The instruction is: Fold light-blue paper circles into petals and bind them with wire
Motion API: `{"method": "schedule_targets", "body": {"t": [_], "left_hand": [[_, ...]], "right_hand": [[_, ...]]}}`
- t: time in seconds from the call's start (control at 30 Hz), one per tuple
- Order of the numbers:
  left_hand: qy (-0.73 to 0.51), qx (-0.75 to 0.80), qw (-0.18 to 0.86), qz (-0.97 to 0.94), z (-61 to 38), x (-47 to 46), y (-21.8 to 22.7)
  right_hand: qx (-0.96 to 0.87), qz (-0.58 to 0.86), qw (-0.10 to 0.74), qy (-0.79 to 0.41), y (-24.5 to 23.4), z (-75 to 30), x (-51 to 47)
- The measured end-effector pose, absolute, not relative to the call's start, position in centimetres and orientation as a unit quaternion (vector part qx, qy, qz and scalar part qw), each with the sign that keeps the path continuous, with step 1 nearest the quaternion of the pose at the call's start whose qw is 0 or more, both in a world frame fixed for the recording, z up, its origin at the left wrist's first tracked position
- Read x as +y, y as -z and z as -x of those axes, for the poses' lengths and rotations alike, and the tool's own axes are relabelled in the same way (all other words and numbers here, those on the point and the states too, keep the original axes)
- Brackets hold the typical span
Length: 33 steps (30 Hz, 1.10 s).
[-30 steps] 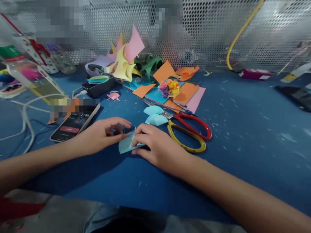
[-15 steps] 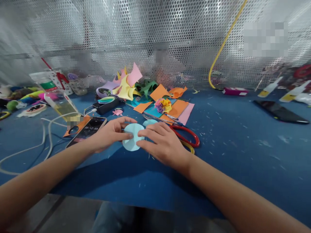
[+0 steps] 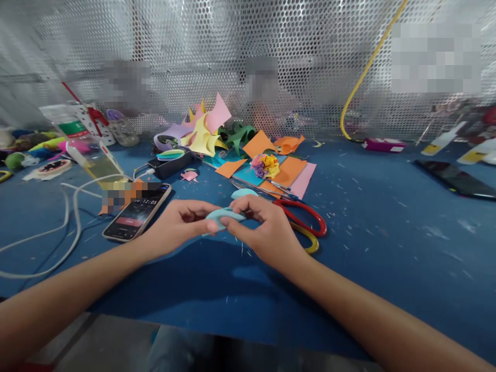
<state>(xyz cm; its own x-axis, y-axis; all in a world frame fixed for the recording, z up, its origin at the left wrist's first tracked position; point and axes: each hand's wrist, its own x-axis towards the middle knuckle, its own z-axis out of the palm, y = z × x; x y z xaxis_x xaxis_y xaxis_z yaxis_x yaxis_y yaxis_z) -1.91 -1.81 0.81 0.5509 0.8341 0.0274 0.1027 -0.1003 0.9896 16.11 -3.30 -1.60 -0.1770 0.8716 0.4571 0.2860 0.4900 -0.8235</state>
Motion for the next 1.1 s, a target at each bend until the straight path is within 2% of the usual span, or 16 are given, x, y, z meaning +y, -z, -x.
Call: {"method": "schedule_targets", "body": {"t": [0.27, 0.5, 0.67, 0.73, 0.93, 1.1], "left_hand": [[-0.308, 0.381, 0.556, -0.672, 1.7, -1.9, -0.7], [-0.288, 0.379, 0.549, -0.688, 2.0, -1.6, -0.3], [-0.240, 0.393, 0.488, -0.742, 2.3, -1.4, 0.0], [-0.255, 0.397, 0.482, -0.739, 2.3, -1.6, 0.0], [-0.349, 0.395, 0.492, -0.692, 2.0, -2.1, -0.1], [-0.377, 0.382, 0.517, -0.667, 1.5, -2.1, 0.1]], "right_hand": [[-0.655, 0.410, 0.502, -0.388, 1.8, -16.2, -3.2], [-0.656, 0.401, 0.512, -0.383, 2.0, -16.1, -3.2], [-0.686, 0.405, 0.499, -0.340, 1.8, -15.9, -3.5], [-0.684, 0.401, 0.496, -0.353, 1.7, -15.8, -3.7], [-0.607, 0.409, 0.464, -0.499, 1.5, -15.4, -3.7], [-0.528, 0.429, 0.523, -0.514, 1.0, -15.8, -3.0]]}}
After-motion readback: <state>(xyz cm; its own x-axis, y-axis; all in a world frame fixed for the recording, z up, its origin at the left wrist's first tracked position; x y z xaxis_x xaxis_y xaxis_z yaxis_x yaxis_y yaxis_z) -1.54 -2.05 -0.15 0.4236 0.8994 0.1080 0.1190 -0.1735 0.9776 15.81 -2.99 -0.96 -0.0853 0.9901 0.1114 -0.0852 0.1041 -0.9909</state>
